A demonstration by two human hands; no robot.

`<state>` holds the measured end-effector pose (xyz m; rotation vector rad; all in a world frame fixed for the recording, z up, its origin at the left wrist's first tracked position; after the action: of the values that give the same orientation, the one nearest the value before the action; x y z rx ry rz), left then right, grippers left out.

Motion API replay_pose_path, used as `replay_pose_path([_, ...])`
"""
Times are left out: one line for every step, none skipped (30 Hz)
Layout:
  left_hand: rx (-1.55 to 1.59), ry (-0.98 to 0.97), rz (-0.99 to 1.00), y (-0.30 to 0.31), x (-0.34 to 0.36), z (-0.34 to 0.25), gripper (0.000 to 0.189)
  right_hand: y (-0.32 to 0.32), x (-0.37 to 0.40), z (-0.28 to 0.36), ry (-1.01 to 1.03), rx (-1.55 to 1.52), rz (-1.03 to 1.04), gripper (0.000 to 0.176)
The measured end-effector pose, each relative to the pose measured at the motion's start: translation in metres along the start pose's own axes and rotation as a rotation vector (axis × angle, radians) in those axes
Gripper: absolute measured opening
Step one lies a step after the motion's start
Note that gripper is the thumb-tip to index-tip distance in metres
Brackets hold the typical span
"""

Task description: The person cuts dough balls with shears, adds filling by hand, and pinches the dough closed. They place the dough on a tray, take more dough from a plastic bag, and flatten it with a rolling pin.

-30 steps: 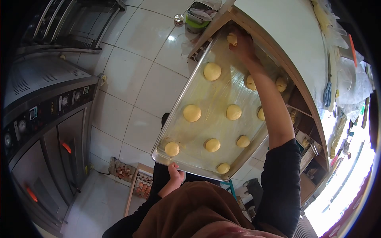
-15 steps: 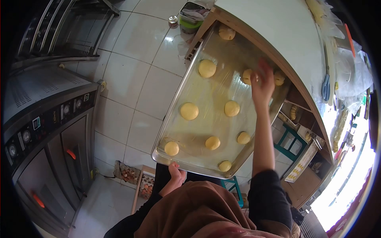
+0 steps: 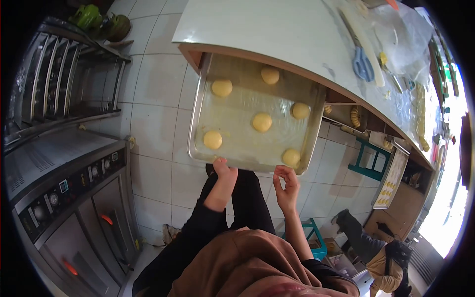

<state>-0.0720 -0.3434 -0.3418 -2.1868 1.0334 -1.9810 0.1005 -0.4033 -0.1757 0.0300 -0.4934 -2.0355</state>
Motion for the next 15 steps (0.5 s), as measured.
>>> replay_pose_path([-0.004,-0.006,0.011,-0.016,-0.007,0.001,0.037,0.007,0.003,-0.004,0.002,-0.01,-0.027,0.019])
replay_pose_path([-0.007,-0.013,0.025,-0.034,-0.015,0.002,0.037,0.015,0.005,-0.007,0.006,-0.021,-0.056,0.017])
replay_pose_path([-0.01,-0.007,-0.009,-0.046,-0.026,0.004,0.037,0.022,0.007,-0.009,-0.018,-0.029,-0.067,0.014])
replay_pose_path([-0.013,-0.002,-0.045,-0.058,-0.036,0.006,0.037,0.03,0.01,-0.01,-0.044,-0.036,-0.077,0.012])
replay_pose_path([-0.015,0.004,-0.078,-0.068,-0.047,0.008,0.037,0.038,0.011,-0.01,-0.068,-0.043,-0.087,0.009])
replay_pose_path([-0.024,-0.002,-0.043,-0.081,-0.058,0.009,0.035,0.045,0.012,-0.008,-0.115,-0.019,-0.052,0.007])
replay_pose_path([-0.032,-0.008,-0.006,-0.095,-0.068,0.01,0.033,0.052,0.013,-0.005,-0.159,0.005,-0.018,0.006])
replay_pose_path([-0.039,-0.015,0.033,-0.107,-0.079,0.011,0.031,0.058,0.014,-0.002,-0.202,0.03,0.017,0.007])
replay_pose_path([-0.054,-0.009,0.055,-0.115,-0.096,0.013,0.032,0.064,0.013,-0.001,-0.251,0.025,0.014,0.01])
replay_pose_path([-0.067,-0.005,0.081,-0.124,-0.117,0.015,0.032,0.065,0.011,0.0,-0.2,0.03,0.022,0.011])
replay_pose_path([-0.08,-0.001,0.105,-0.136,-0.124,0.015,0.033,0.065,0.009,-0.003,-0.15,0.036,0.03,0.013])
replay_pose_path([-0.134,0.085,0.08,-0.15,-0.114,0.018,0.037,0.065,0.006,0.001,-0.102,0.044,0.037,0.014])
replay_pose_path([-0.189,0.171,0.052,-0.162,-0.098,0.02,0.042,0.058,0.0,0.017,-0.061,0.074,0.137,0.015])
replay_pose_path([-0.243,0.255,0.02,-0.168,-0.08,0.021,0.048,0.046,-0.004,0.039,0.028,-0.013,0.183,0.018])
replay_pose_path([-0.467,0.266,0.114,-0.173,-0.072,0.015,0.059,0.032,-0.007,0.068,0.116,-0.099,0.232,0.023])
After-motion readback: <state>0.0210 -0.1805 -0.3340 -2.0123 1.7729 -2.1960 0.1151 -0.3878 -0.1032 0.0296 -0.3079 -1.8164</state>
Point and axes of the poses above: each hand's wrist, its own x-axis away from the middle knuckle, its own y-axis out of the back of the hand, z = x × y, the point moved 7 cm from there along -x, towards the middle knuckle, and after that the axes turned 2 degrees about y, right-handed, at the moved point
